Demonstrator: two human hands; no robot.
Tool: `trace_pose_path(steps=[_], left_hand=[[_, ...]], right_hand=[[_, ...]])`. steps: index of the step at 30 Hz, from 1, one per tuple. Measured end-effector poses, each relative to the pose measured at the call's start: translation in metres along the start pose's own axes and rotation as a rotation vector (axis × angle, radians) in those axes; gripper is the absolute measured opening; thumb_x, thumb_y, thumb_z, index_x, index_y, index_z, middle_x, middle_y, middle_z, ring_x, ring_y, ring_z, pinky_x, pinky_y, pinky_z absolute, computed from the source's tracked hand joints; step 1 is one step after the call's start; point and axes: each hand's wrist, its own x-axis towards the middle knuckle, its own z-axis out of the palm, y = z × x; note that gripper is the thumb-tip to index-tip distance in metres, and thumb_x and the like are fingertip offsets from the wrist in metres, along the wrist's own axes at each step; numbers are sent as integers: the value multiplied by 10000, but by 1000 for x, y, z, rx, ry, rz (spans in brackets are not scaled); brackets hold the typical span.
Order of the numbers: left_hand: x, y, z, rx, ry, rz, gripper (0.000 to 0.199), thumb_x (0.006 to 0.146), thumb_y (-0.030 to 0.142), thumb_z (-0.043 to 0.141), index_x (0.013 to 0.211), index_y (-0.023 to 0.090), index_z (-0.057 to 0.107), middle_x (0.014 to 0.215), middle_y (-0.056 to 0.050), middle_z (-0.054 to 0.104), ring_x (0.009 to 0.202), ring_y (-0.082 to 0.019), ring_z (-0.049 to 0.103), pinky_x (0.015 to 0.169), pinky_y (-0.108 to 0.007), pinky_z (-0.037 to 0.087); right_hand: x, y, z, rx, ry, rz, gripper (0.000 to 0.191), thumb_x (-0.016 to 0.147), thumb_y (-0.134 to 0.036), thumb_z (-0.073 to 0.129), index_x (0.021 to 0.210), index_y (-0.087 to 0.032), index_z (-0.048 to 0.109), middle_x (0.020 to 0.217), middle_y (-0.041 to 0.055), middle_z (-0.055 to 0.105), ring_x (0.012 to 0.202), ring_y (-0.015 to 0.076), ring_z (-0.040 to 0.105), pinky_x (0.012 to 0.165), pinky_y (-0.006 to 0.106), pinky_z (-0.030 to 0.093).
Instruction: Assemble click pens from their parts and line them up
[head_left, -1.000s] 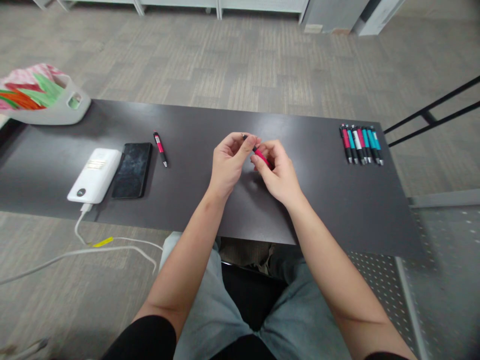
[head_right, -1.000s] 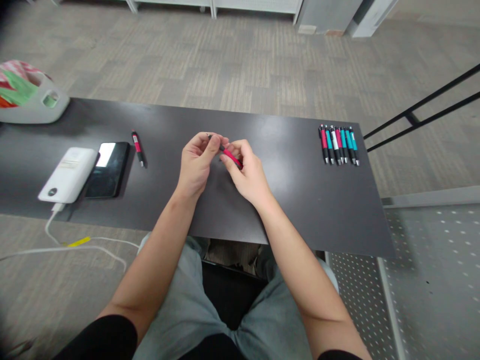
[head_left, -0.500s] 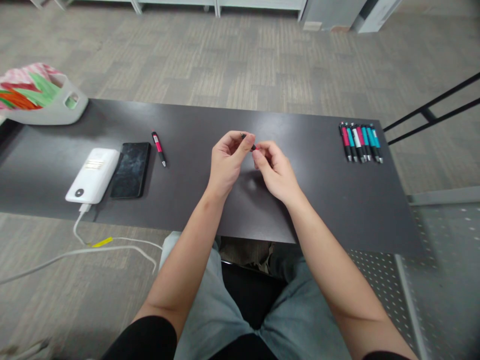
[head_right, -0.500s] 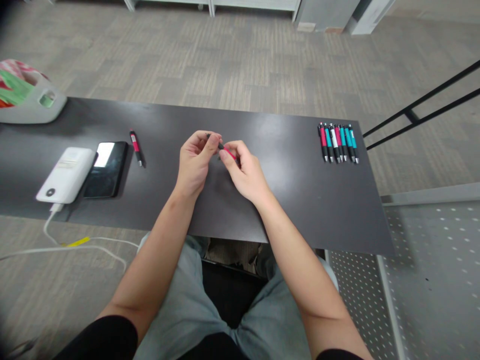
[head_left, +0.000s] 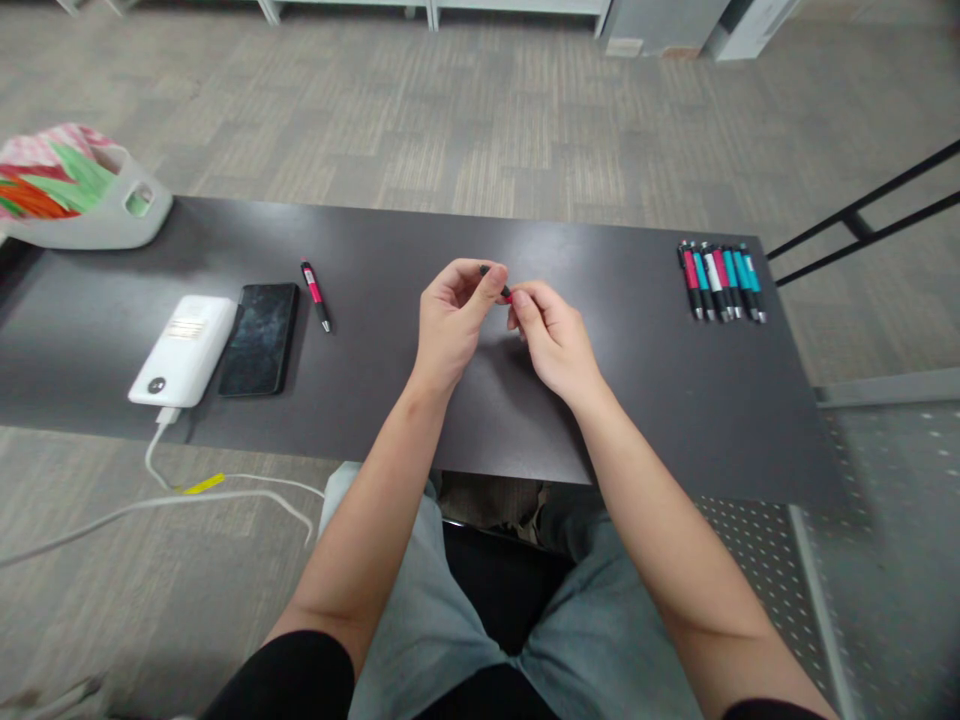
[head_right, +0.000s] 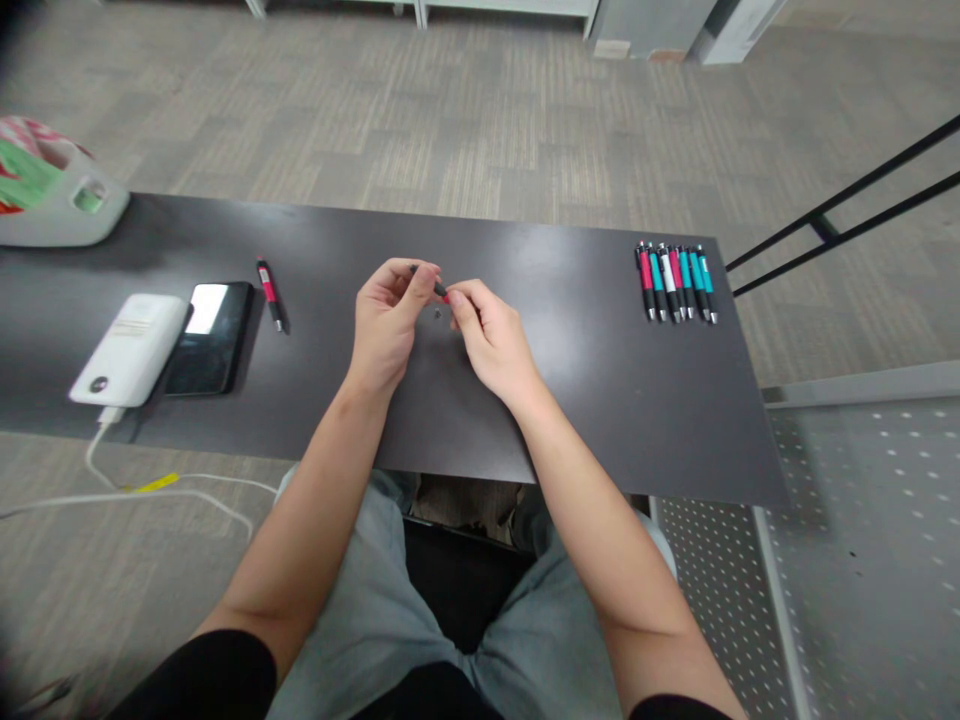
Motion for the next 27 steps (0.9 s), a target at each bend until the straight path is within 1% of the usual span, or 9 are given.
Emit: trace_pose_path(steps=[3, 6, 9, 12, 15, 19, 23, 25, 27], left_hand=[[0, 1, -1, 4, -9, 16, 457, 979, 518, 1213, 938, 277, 827, 909, -12, 840, 957, -226, 876, 899, -355, 720], [0, 1, -1, 6, -21, 45, 502, 930, 562, 1240, 920, 278, 826, 914, -10, 855, 933, -216, 870, 895, -346, 738], [0, 2, 0, 13, -17, 47, 517, 907, 576, 1252, 920, 277, 830, 919, -9, 867, 910, -208, 865, 892, -338, 747], [0, 1, 0, 7, -13, 32, 489, 945, 553, 1232, 921, 274, 830, 913, -6, 858, 864, -195, 849, 861, -337, 738], [1, 1, -1, 5, -5, 28, 473, 968, 532, 1220, 917, 276, 825, 911, -9, 851, 869, -195, 847, 840, -336, 722], [3, 1, -4, -2, 27, 52, 508, 922, 564, 1247, 912, 288, 820, 908, 0, 840, 889, -196, 845, 843, -324, 721], [4, 0, -6, -1, 57, 74, 490, 953, 571, 1227, 934, 291, 825, 943, -8, 842, 929, -198, 863, 864, -324, 720], [5, 0, -7, -3, 60, 77, 475, 967, 576, 1217, 947, 295, 834, 964, -12, 853, 939, -198, 863, 866, -324, 719], [5, 0, -7, -5, 64, 81, 473, 960, 604, 1215, 959, 306, 848, 986, -12, 871, 932, -196, 850, 867, -323, 724]], right_hand=[[1, 2, 1, 12, -2, -15, 597, 1128, -911, 856, 1219, -335, 730, 1001, 31, 743, 913, 279, 719, 889, 446, 642], [1, 2, 2, 0, 17, -4, 620, 1078, -901, 927, 1257, -345, 719, 956, 9, 701, 880, 273, 682, 866, 443, 632], [1, 0, 1, -27, 27, 14, 609, 1117, -933, 853, 1226, -344, 741, 929, 10, 670, 919, 284, 680, 868, 433, 622], [2, -2, 0, -37, 2, 10, 639, 1151, -974, 748, 1139, -336, 740, 948, 36, 695, 987, 301, 714, 886, 428, 620], [3, -2, 0, -10, -7, 1, 641, 1096, -972, 820, 1134, -342, 706, 972, 35, 735, 954, 296, 727, 889, 436, 621], [1, -1, 0, 20, -1, 23, 639, 1035, -921, 932, 1188, -358, 671, 938, 8, 757, 859, 281, 712, 874, 452, 627], [-1, -4, -1, -11, 17, 26, 624, 1052, -910, 933, 1227, -356, 706, 861, -29, 693, 812, 254, 652, 843, 419, 593], [-1, -6, -2, -23, 15, 26, 619, 1073, -932, 899, 1231, -355, 740, 841, -33, 654, 812, 253, 629, 838, 410, 575], [-1, -5, -4, -39, 14, 24, 613, 1090, -948, 869, 1195, -352, 766, 837, -25, 641, 818, 257, 613, 835, 410, 564]])
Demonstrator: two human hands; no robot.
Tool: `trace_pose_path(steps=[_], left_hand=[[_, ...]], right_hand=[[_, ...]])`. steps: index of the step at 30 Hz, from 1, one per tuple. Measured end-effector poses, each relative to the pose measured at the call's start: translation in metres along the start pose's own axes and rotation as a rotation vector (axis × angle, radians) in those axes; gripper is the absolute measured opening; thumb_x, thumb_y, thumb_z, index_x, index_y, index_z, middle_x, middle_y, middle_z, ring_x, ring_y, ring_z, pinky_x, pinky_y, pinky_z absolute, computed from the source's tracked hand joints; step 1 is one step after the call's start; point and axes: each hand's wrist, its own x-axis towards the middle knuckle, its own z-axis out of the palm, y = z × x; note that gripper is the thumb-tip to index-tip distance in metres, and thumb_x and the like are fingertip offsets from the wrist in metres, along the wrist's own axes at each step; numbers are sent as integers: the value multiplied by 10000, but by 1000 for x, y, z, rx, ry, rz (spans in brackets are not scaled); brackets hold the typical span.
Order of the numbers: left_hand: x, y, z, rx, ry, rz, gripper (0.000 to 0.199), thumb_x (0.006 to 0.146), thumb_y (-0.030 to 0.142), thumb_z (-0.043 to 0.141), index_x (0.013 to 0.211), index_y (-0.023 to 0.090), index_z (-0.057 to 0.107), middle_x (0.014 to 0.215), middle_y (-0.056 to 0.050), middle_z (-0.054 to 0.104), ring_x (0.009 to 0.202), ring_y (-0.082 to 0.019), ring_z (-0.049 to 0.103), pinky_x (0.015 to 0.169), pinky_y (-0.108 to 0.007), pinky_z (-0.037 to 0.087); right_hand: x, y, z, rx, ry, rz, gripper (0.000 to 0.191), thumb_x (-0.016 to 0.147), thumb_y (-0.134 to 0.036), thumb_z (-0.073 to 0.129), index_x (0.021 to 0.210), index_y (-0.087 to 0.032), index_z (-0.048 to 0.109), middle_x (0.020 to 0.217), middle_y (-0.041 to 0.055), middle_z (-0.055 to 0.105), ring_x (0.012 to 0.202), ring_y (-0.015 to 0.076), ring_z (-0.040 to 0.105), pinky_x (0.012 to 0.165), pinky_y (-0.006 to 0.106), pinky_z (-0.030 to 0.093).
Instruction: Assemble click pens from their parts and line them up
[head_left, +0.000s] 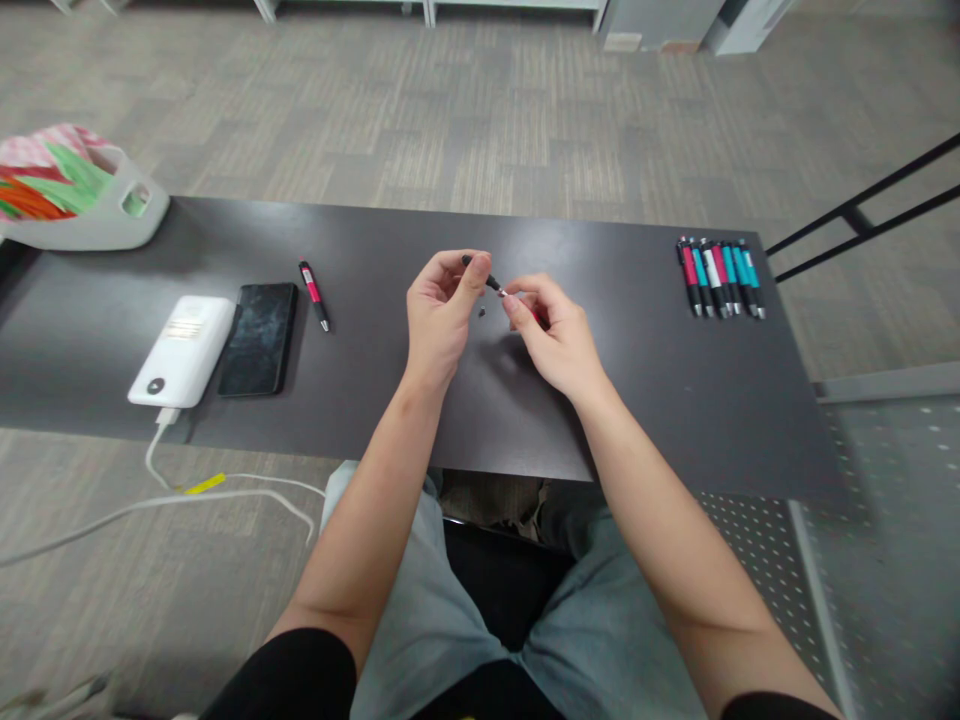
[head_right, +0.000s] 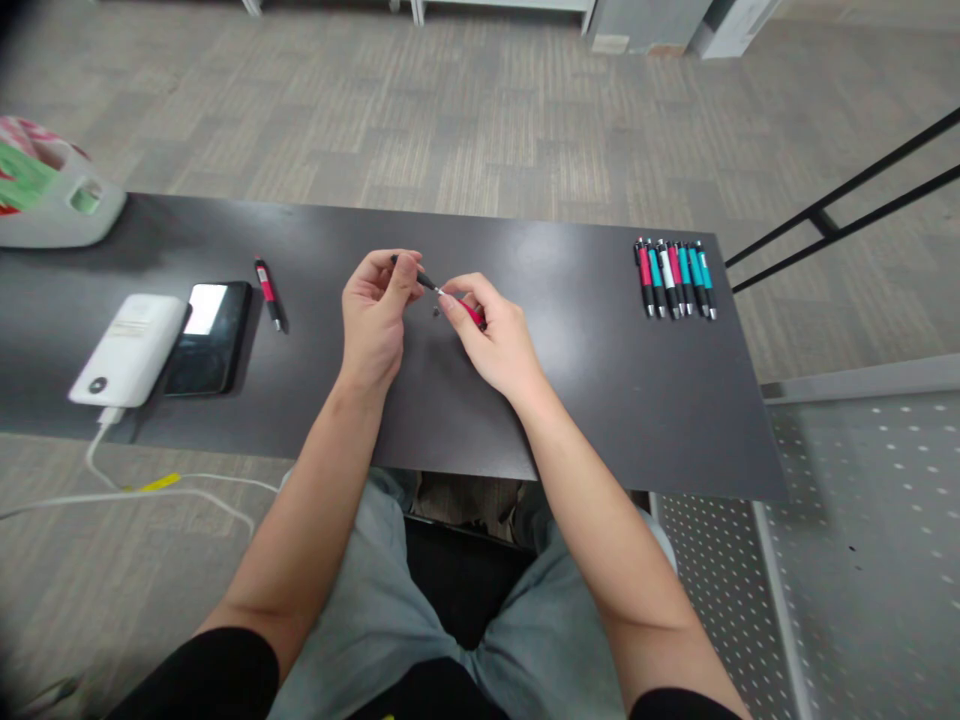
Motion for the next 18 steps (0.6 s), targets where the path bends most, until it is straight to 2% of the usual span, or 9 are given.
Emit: trace_pose_path(steps=[5, 9, 11, 15, 18], left_hand=[[4, -2, -5, 26, 29, 21, 482, 977, 722, 1167, 1002, 343, 870, 1049, -22, 902, 952, -213, 844, 884, -348, 732], [8, -5, -12, 32, 22, 42, 510, 984, 782, 1134, 1150, 376, 874, 1049, -6, 881, 983, -221, 872, 911, -371, 726], [9, -5, -15, 47, 32, 44, 525, 987, 780, 1130, 1209, 392, 854, 1051, 2, 867, 976, -226, 877, 917, -380, 727], [11, -4, -19, 81, 23, 18, 466, 1032, 740, 1103, 1166, 390, 827, 1051, -1, 841, 936, -228, 867, 878, -379, 725], [13, -5, -20, 79, -28, -4, 501, 962, 669, 1176, 1184, 370, 841, 1081, -12, 844, 935, -224, 862, 873, -360, 719]], right_hand=[[0, 4, -8, -58, 29, -16, 582, 1105, -913, 868, 1101, -338, 784, 852, -14, 648, 818, 246, 588, 827, 398, 549], [-1, 3, -19, -87, 48, -31, 537, 1120, -858, 871, 1071, -329, 791, 863, -10, 649, 798, 236, 568, 809, 400, 529], [-1, 1, -28, -109, 54, -39, 502, 1123, -815, 884, 1065, -324, 800, 876, -4, 670, 785, 231, 560, 800, 406, 519], [1, 5, -53, -145, 97, -58, 474, 1102, -777, 926, 1069, -314, 825, 899, 9, 699, 784, 231, 582, 769, 409, 500], [4, 18, -69, -166, 151, -53, 502, 1076, -806, 944, 1065, -316, 834, 896, 10, 697, 795, 237, 603, 767, 409, 518]])
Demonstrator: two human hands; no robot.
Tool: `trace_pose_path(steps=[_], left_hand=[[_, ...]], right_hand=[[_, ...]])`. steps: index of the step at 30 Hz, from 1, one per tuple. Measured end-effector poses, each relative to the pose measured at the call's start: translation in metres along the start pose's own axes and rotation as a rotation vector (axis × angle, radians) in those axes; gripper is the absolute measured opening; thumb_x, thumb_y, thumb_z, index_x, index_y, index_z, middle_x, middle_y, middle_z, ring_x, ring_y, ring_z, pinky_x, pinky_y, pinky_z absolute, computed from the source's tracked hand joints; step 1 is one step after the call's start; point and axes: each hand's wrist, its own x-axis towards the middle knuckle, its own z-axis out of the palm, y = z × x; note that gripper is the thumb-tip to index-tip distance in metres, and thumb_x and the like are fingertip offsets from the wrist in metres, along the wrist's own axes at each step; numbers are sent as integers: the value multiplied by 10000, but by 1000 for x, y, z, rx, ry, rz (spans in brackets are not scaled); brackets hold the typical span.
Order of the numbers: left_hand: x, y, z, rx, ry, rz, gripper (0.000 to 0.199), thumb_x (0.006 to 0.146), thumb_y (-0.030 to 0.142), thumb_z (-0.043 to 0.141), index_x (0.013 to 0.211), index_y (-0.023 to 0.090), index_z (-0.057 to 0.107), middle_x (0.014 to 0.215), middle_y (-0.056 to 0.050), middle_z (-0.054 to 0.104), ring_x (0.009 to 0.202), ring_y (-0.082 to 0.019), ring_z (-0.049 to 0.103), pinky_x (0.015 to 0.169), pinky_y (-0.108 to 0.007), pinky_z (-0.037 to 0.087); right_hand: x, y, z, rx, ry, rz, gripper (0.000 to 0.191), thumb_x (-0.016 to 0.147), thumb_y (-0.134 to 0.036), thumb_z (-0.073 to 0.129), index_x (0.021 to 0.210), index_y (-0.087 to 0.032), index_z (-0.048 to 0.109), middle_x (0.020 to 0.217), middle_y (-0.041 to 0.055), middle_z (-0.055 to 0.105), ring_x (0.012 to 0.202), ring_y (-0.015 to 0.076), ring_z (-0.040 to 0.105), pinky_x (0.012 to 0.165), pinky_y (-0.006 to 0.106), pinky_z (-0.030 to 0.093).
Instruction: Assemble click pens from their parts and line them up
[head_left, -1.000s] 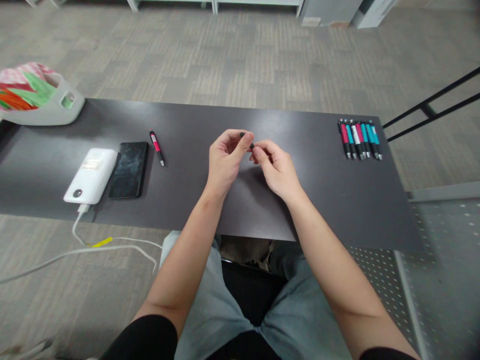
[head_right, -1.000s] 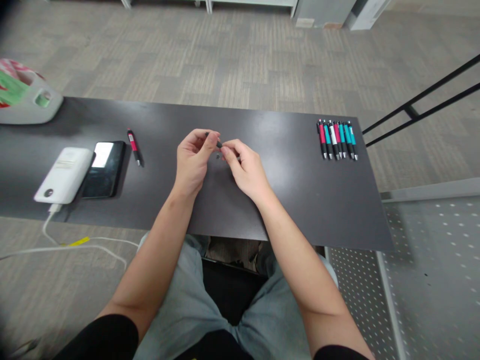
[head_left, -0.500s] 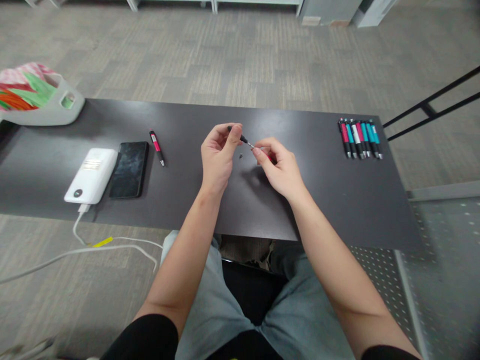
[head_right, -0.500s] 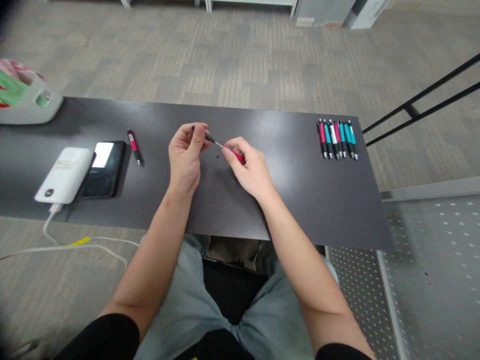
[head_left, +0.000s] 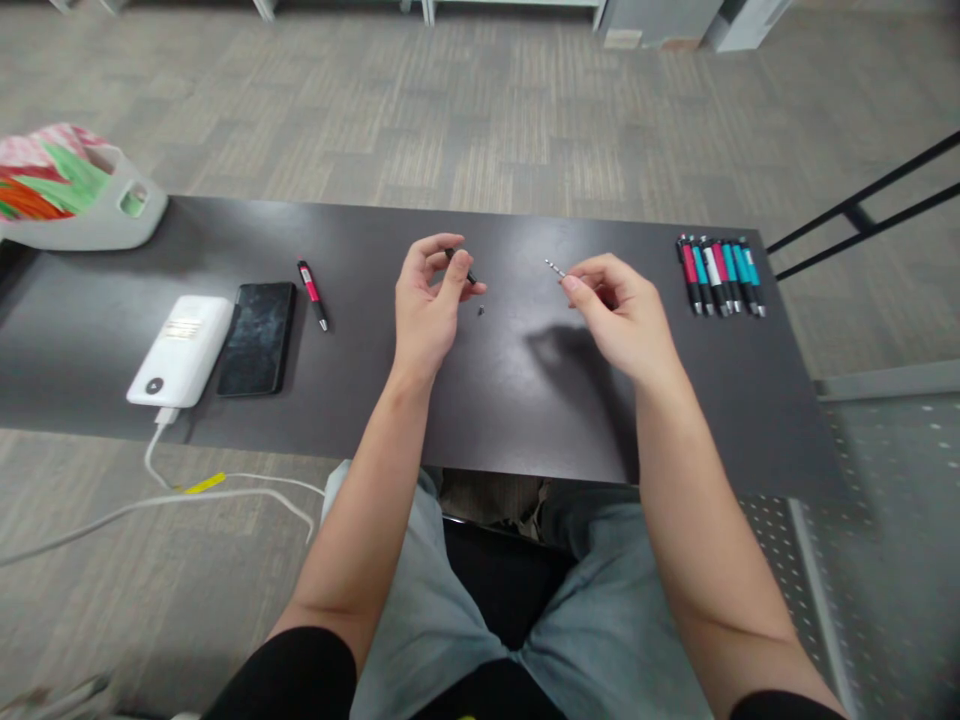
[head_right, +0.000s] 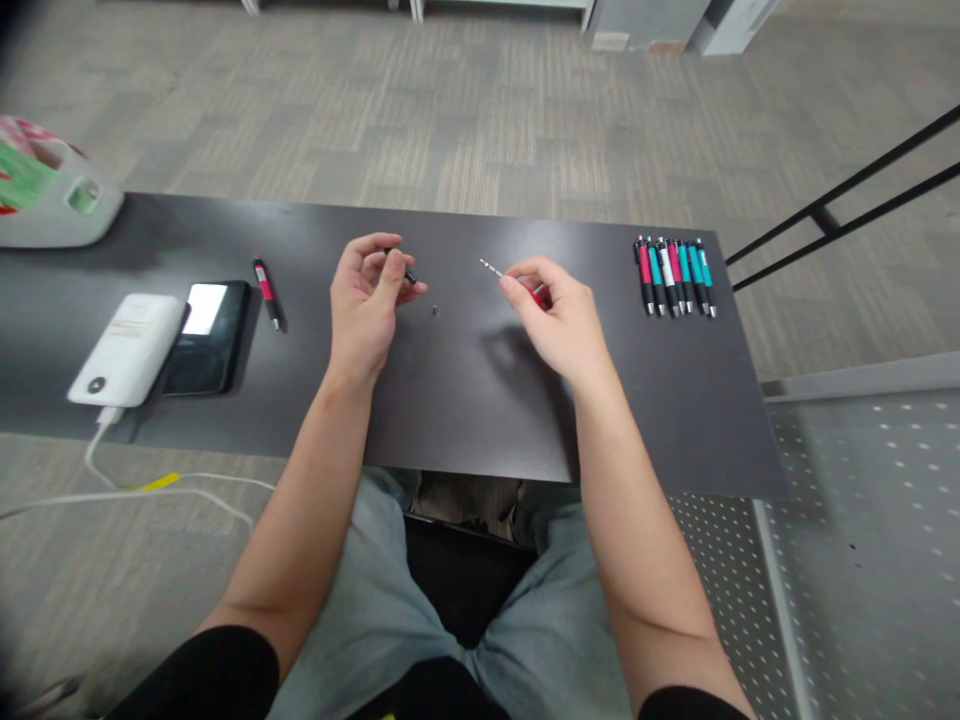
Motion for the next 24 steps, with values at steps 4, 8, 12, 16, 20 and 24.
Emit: trace_pose_path(steps=[4, 8, 12, 16, 20, 24], left_hand=[[0, -3, 0, 46, -107, -44, 631, 807, 486, 1285, 1232, 325, 848, 1149, -36, 872, 979, -228, 870, 909, -335, 709], [-3, -5, -4, 197, -174, 20, 601, 808, 385, 1249, 1283, 287, 894, 1205, -59, 893, 997, -246, 857, 965, -353, 684], [-7, -3, -10, 476, -268, 152, 589, 802, 400, 1215, 1325, 322, 956, 1400, -94, 860, 1101, -299, 827, 1089, -431, 656], [-16, 8, -11, 919, -368, 173, 578, 1003, 435, 1044, 1561, 397, 899, 1552, -86, 838, 1411, -408, 767, 1303, -587, 533], [-20, 13, -11, 1103, -469, 181, 653, 1097, 465, 948, 1732, 451, 795, 1616, -92, 854, 1569, -471, 671, 1287, -635, 473], [-17, 8, -15, 1143, -471, 154, 593, 1113, 482, 946, 1690, 453, 811, 1646, -89, 866, 1574, -479, 664, 1248, -635, 468]], right_hand=[[6, 19, -5, 9, 40, 8, 524, 1073, -820, 931, 1051, -307, 826, 887, 9, 697, 796, 235, 625, 772, 407, 525], [8, 26, -2, 16, 43, 10, 591, 1063, -883, 918, 1042, -302, 814, 876, 0, 700, 788, 226, 637, 781, 406, 529], [10, 26, 0, 16, 55, 11, 684, 1027, -979, 903, 1030, -302, 808, 848, -8, 680, 779, 222, 623, 772, 401, 521], [10, 28, -1, 15, 52, 10, 754, 991, -1058, 886, 1017, -309, 801, 838, -4, 680, 782, 230, 628, 770, 406, 547], [10, 30, -1, -2, 49, 3, 738, 1012, -1049, 877, 1029, -314, 811, 851, 0, 697, 784, 235, 636, 774, 416, 553], [9, 32, 0, -8, 25, -9, 650, 1063, -960, 893, 1064, -313, 831, 871, -1, 704, 774, 229, 633, 774, 416, 547]])
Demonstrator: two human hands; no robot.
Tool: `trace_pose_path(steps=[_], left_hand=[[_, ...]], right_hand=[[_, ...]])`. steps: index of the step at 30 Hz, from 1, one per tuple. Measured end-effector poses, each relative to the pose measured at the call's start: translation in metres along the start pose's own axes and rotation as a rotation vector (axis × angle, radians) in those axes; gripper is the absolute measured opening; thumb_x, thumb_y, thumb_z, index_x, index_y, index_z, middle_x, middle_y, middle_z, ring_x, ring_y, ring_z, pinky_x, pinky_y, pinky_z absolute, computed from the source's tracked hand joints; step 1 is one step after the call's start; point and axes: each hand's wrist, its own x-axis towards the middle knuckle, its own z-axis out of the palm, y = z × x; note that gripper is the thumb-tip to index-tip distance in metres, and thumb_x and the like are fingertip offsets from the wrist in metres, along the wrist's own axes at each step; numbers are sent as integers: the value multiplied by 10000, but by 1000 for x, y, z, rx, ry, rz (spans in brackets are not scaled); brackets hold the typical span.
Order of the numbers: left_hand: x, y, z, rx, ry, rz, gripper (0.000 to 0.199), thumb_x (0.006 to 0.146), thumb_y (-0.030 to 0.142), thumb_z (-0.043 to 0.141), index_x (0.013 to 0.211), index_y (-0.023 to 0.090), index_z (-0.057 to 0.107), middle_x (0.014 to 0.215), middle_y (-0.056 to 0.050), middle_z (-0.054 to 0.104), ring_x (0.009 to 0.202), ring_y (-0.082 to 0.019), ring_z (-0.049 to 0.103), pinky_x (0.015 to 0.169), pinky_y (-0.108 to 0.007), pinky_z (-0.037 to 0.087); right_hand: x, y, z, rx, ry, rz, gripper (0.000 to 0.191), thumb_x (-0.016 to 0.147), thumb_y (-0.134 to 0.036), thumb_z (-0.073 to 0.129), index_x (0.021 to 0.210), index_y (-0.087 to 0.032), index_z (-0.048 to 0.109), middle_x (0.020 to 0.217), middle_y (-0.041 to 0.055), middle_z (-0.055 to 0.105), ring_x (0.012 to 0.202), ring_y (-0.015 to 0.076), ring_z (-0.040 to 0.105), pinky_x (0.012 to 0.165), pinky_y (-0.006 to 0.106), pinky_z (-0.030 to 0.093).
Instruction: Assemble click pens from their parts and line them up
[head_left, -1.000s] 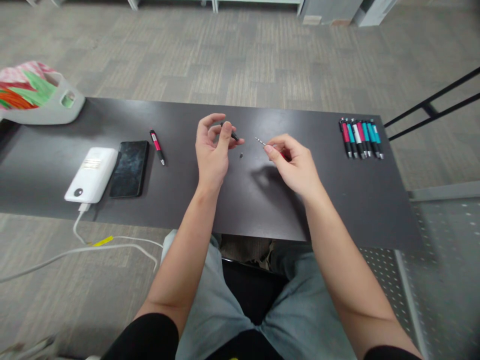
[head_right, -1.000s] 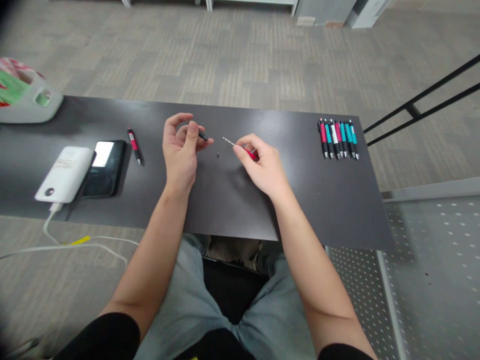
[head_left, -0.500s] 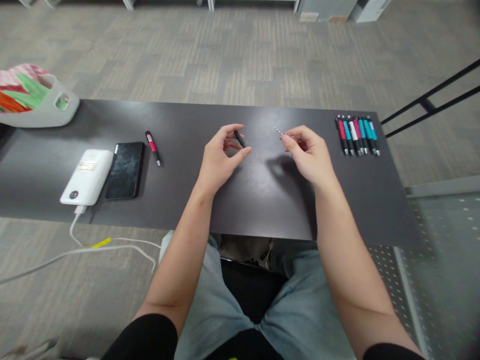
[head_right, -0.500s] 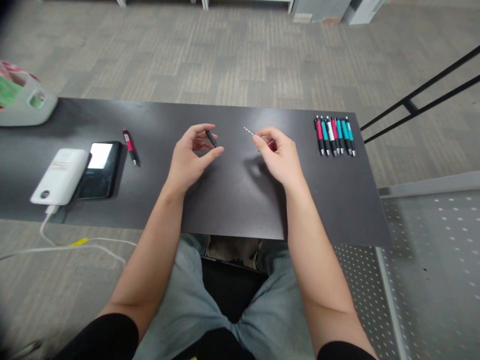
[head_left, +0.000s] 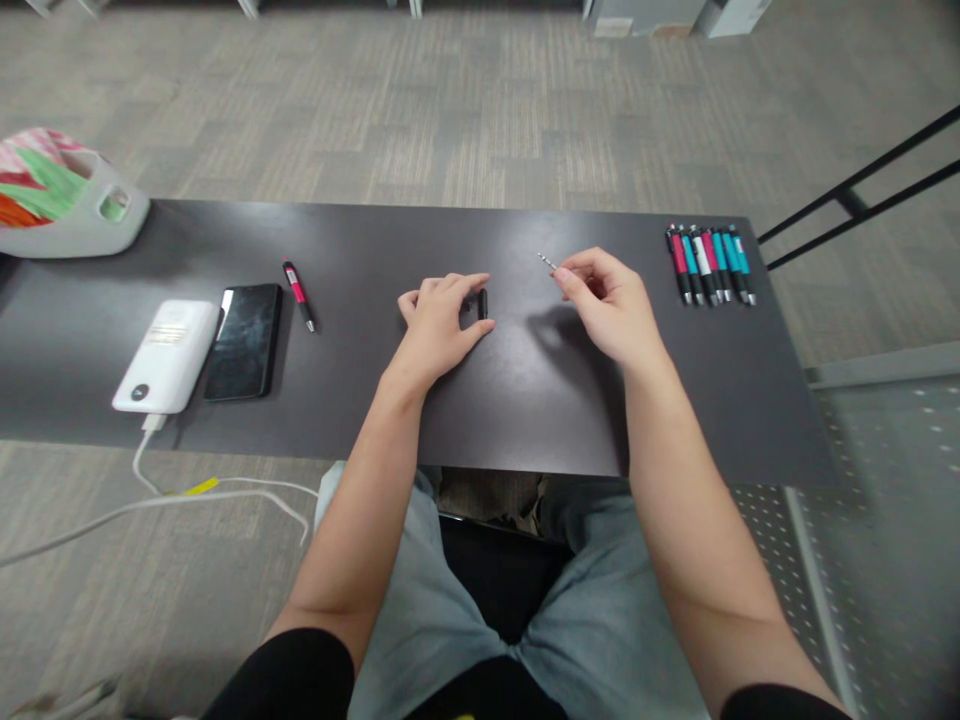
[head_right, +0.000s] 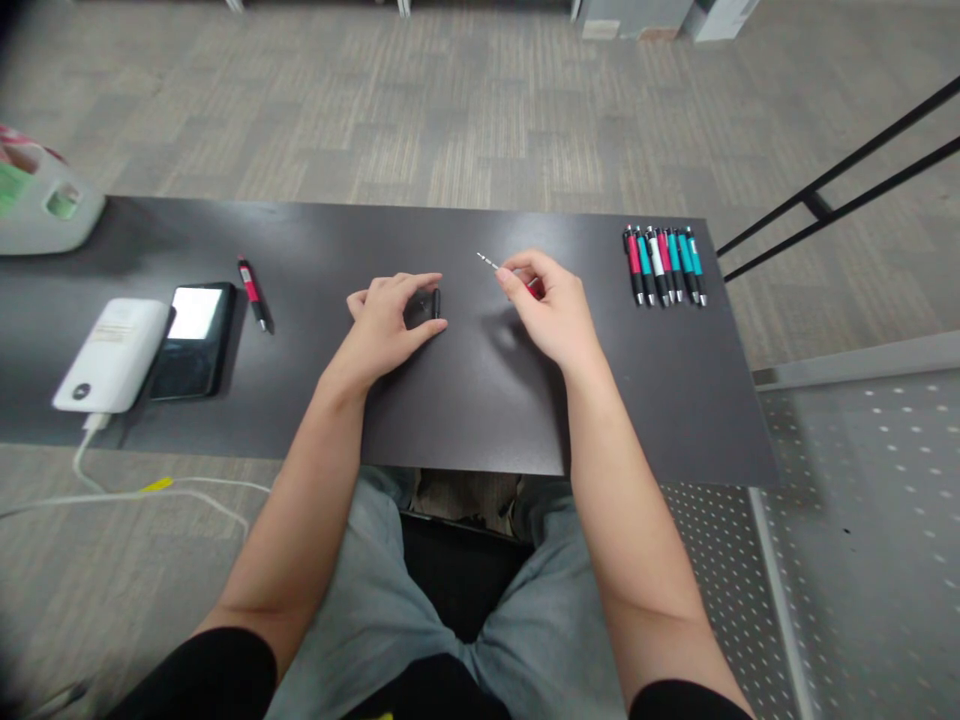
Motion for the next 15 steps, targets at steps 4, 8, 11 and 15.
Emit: trace_pose_path(steps=[4, 8, 11, 15], left_hand=[[2, -6, 2, -16, 10, -22, 581, 1084, 431, 993, 1643, 443, 835, 1638, -80, 889, 1583, -484, 673, 1250, -639, 469], [2, -8, 4, -42, 21, -34, 606, 1045, 370, 1021, 1620, 440, 845, 1627, -71, 903, 1591, -486, 681, 1276, -657, 457], [2, -8, 5, -58, 23, -29, 610, 1032, 370, 1028, 1609, 442, 842, 1627, -66, 908, 1593, -485, 681, 1287, -667, 450], [2, -5, 4, -61, 8, -47, 627, 1023, 331, 1016, 1617, 426, 838, 1657, -62, 898, 1613, -473, 676, 1311, -669, 439]], right_hand=[[-1, 1, 1, -16, -37, -5, 551, 1103, -854, 918, 1093, -310, 835, 891, 4, 703, 777, 228, 618, 759, 408, 533], [-2, -2, 3, -7, -68, -26, 502, 1133, -800, 905, 1093, -306, 827, 895, 10, 676, 773, 226, 589, 757, 411, 509], [-4, -5, 3, -11, -83, -30, 497, 1135, -795, 902, 1087, -307, 823, 880, 4, 648, 763, 220, 561, 764, 413, 500], [-4, -7, 3, -16, -92, -15, 502, 1117, -800, 914, 1082, -306, 832, 860, -2, 651, 758, 217, 542, 763, 410, 496]])
